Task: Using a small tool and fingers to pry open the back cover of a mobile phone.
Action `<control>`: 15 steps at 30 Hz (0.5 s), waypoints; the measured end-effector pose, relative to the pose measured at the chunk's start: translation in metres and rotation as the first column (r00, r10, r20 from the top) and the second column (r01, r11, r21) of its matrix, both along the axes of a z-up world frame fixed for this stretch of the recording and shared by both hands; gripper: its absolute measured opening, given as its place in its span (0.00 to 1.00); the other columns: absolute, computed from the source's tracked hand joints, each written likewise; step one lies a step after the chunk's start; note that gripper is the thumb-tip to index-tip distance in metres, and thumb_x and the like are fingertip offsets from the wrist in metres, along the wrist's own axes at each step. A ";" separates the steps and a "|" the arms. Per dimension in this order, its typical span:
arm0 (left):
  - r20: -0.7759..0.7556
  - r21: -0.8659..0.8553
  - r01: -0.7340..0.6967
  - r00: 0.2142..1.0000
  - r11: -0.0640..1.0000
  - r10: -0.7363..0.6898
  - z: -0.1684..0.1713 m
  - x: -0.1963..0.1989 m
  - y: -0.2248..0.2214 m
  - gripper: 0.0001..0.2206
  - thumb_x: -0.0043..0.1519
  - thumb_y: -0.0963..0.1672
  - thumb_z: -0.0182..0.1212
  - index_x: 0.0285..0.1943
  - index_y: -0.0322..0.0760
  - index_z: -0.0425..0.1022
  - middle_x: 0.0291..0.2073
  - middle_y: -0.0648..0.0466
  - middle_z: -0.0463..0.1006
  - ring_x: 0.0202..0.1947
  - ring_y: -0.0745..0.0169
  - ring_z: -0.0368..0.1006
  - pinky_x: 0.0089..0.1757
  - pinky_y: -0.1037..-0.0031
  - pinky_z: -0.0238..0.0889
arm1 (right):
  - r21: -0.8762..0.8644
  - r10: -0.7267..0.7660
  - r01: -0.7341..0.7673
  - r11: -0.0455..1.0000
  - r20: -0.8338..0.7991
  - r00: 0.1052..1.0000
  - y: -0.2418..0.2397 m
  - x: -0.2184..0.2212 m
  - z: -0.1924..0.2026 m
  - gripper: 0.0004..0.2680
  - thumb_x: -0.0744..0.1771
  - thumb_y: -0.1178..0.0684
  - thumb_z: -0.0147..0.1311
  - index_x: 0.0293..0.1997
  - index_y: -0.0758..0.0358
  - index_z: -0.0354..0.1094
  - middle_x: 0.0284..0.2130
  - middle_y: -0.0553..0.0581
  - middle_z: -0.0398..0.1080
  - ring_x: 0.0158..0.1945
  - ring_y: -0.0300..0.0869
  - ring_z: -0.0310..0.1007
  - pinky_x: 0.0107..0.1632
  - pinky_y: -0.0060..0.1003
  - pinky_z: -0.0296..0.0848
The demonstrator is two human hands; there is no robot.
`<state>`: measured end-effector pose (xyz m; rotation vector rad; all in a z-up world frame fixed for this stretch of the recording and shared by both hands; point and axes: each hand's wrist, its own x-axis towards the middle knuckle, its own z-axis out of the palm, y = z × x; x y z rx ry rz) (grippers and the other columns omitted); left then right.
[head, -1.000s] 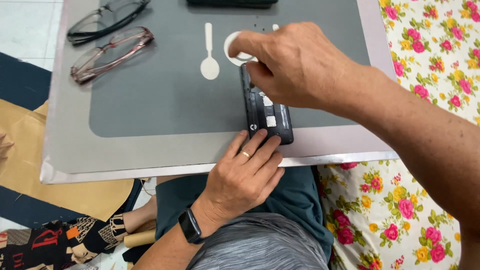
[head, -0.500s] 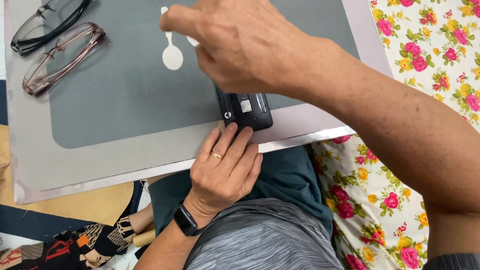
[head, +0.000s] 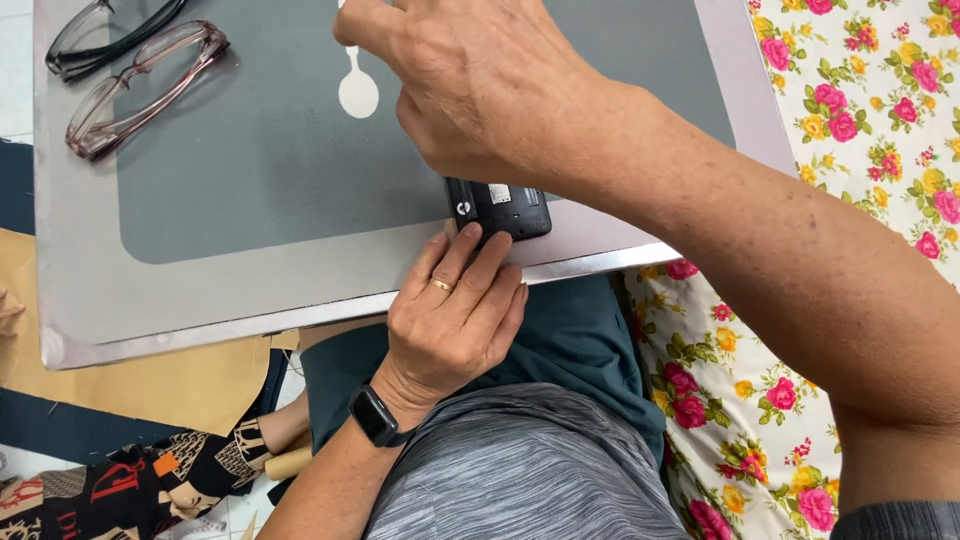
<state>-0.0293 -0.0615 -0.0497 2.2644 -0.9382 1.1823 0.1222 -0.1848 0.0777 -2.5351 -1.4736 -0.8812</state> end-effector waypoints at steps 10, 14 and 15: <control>-0.002 0.003 -0.008 1.000 1.000 0.008 0.000 -0.002 0.001 0.05 0.67 0.42 0.72 0.46 0.33 0.87 0.55 0.43 0.85 0.57 0.39 0.82 0.57 0.50 0.77 | -0.027 0.016 -0.014 1.000 0.087 0.996 -0.004 0.003 -0.001 0.18 0.61 0.67 0.53 0.55 0.56 0.73 0.32 0.54 0.68 0.36 0.49 0.64 0.28 0.47 0.55; -0.001 0.001 -0.004 1.000 1.000 0.004 0.003 -0.002 0.001 0.05 0.67 0.42 0.71 0.46 0.33 0.86 0.54 0.44 0.85 0.56 0.40 0.83 0.56 0.51 0.77 | -0.011 -0.061 0.062 0.998 0.074 0.995 -0.006 0.007 -0.008 0.14 0.65 0.63 0.56 0.54 0.52 0.73 0.28 0.55 0.66 0.35 0.53 0.65 0.28 0.50 0.56; -0.002 0.005 -0.005 1.000 1.000 0.005 0.004 -0.002 0.001 0.05 0.67 0.42 0.71 0.46 0.33 0.86 0.53 0.44 0.85 0.55 0.40 0.83 0.56 0.51 0.76 | -0.006 -0.087 0.087 0.996 0.052 0.995 -0.006 0.009 -0.010 0.13 0.66 0.60 0.57 0.55 0.50 0.72 0.26 0.55 0.67 0.36 0.56 0.66 0.28 0.52 0.57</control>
